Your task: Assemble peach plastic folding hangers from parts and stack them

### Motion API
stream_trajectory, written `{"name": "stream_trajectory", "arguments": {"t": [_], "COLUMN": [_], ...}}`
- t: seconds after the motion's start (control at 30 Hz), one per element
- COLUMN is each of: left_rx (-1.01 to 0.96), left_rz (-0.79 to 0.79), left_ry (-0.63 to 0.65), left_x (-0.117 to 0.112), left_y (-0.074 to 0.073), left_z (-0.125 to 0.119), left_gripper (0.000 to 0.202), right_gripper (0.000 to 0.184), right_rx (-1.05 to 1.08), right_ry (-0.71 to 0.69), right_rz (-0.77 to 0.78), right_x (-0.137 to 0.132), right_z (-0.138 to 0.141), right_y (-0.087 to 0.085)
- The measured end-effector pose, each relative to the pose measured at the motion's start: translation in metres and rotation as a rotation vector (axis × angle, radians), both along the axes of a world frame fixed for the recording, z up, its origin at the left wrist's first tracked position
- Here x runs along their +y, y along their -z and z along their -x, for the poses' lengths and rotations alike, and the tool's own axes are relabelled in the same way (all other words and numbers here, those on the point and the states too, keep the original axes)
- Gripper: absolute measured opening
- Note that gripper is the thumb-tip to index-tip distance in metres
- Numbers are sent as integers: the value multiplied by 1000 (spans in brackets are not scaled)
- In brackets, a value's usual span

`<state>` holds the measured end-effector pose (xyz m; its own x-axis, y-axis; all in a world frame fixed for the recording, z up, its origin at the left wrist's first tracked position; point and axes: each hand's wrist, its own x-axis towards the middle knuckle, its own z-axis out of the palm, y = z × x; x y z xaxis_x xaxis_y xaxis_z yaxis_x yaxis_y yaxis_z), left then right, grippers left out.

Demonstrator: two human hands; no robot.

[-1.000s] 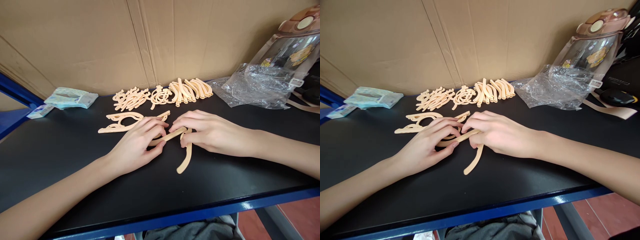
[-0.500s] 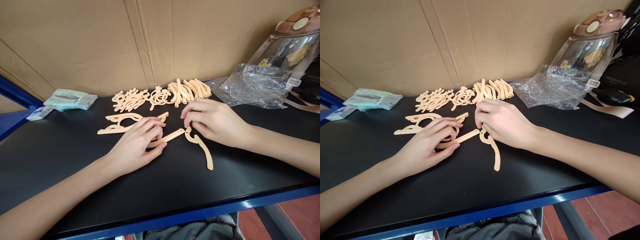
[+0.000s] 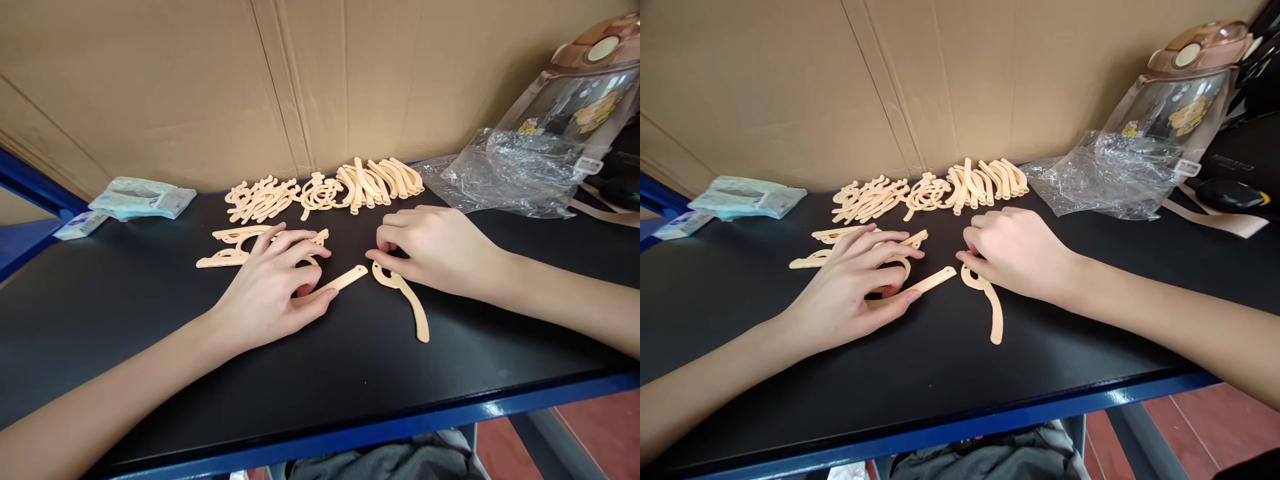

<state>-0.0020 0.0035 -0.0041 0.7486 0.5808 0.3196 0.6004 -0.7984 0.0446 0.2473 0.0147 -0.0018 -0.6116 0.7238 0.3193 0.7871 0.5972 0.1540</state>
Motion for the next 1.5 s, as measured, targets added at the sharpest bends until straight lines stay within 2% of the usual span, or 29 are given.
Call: {"name": "stream_trajectory", "arguments": {"t": [0.1, 0.23, 0.53, 0.67, 0.87, 1.0, 1.17, 1.37, 1.5], "left_rx": [-14, -52, 33, 22, -11, -26, -10, -18, -35], "left_rz": [13, 106, 177, 217, 250, 270, 253, 241, 257], "left_ry": [9, 28, 67, 44, 34, 53, 37, 57, 52], "left_x": [0, 0, 1, 0, -2, -1, 0, -1, -2], "left_y": [1, 3, 7, 6, 5, 5, 1, -1, 0], "left_z": [0, 0, 2, 2, 1, 2, -1, -1, -1], "left_gripper": [38, 21, 39, 27, 6, 14, 22, 24, 21], "right_gripper": [27, 24, 24, 27, 27, 25, 19, 16, 23], "right_rx": [5, 37, 114, 134, 21, 41, 189, 267, 246], "right_ry": [-45, -109, -177, -128, -142, -151, -175, -136, -195], "right_rz": [-16, 4, 15, 33, -2, -1, 66, 151, 174], "right_x": [1, 3, 5, 4, 3, 2, 3, 3, 0], "right_z": [-1, -3, -5, -4, -5, -4, 0, 1, 1], "right_y": [1, 4, 9, 8, 3, 4, 4, 4, 5]}}
